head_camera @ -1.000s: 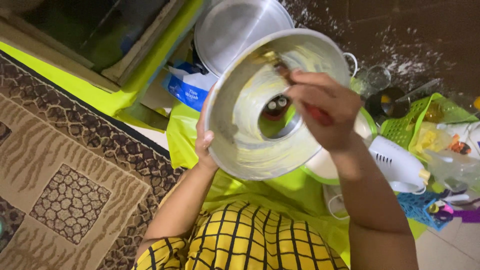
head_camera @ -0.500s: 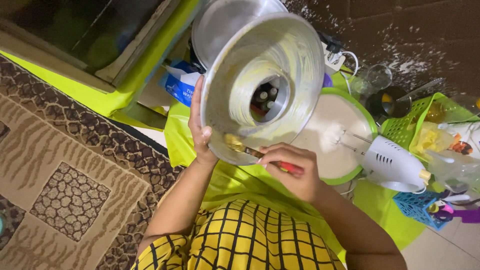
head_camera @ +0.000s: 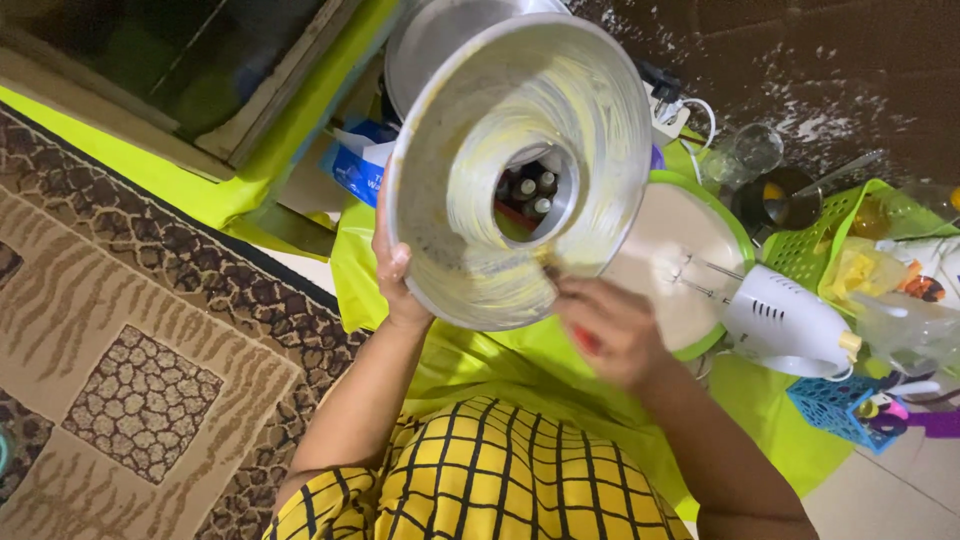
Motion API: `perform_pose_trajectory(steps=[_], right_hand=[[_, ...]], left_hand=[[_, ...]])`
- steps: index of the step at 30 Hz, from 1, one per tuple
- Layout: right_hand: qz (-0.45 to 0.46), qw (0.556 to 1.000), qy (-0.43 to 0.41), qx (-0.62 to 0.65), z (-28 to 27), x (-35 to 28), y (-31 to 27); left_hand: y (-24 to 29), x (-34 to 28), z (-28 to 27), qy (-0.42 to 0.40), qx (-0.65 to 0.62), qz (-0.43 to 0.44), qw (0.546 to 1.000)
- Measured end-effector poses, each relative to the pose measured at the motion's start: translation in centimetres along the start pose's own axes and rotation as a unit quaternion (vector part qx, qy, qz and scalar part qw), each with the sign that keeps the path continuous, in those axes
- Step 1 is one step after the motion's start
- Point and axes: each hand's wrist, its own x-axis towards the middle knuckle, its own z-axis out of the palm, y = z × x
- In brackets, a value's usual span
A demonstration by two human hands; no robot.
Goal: Grease a bundt cake pan with butter using a brush.
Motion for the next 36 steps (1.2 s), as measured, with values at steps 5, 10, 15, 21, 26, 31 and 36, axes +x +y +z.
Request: perform_pose_trajectory(steps=[5, 10, 15, 21, 26, 31, 36], right_hand=[[-0.062, 0.995, 0.042, 0.061, -1.0, 6.2, -7.1], [-0.102, 0.992, 0.076, -0.002, -3.1, 3.8, -6.9], [-0.036, 0.997, 0.066, 0.035, -4.9, 1.6, -5.3], [0.048, 0.984, 0.061, -0.16, -12.6, -1.4, -3.1], [0.068, 0.983, 0.045, -0.162, -12.8, 5.4, -3.8], [0.021, 0.969, -0.074, -0.235, -9.3, 0.1, -1.3], [0.227, 0.96, 0.051, 0.154, -4.4, -1.9, -7.3]], left_hand=[[0.0, 0.0, 0.2, -0.004, -0.005, 0.002, 1.0], [-0.3, -0.3, -0.6, -0.006, 0.001, -0.015, 1.0], [-1.8, -1.6, -2.2, 0.03, -0.035, -0.059, 0.997], [-12.4, -4.8, -17.1, 0.071, -0.082, -0.171, 0.979], [0.4, -0.8, 1.1, -0.12, 0.014, -0.084, 0.989], [0.5, -0.2, 3.3, -0.119, -0.033, -0.066, 0.99], [-0.9, -0.8, 4.4, -0.123, -0.071, -0.06, 0.988]])
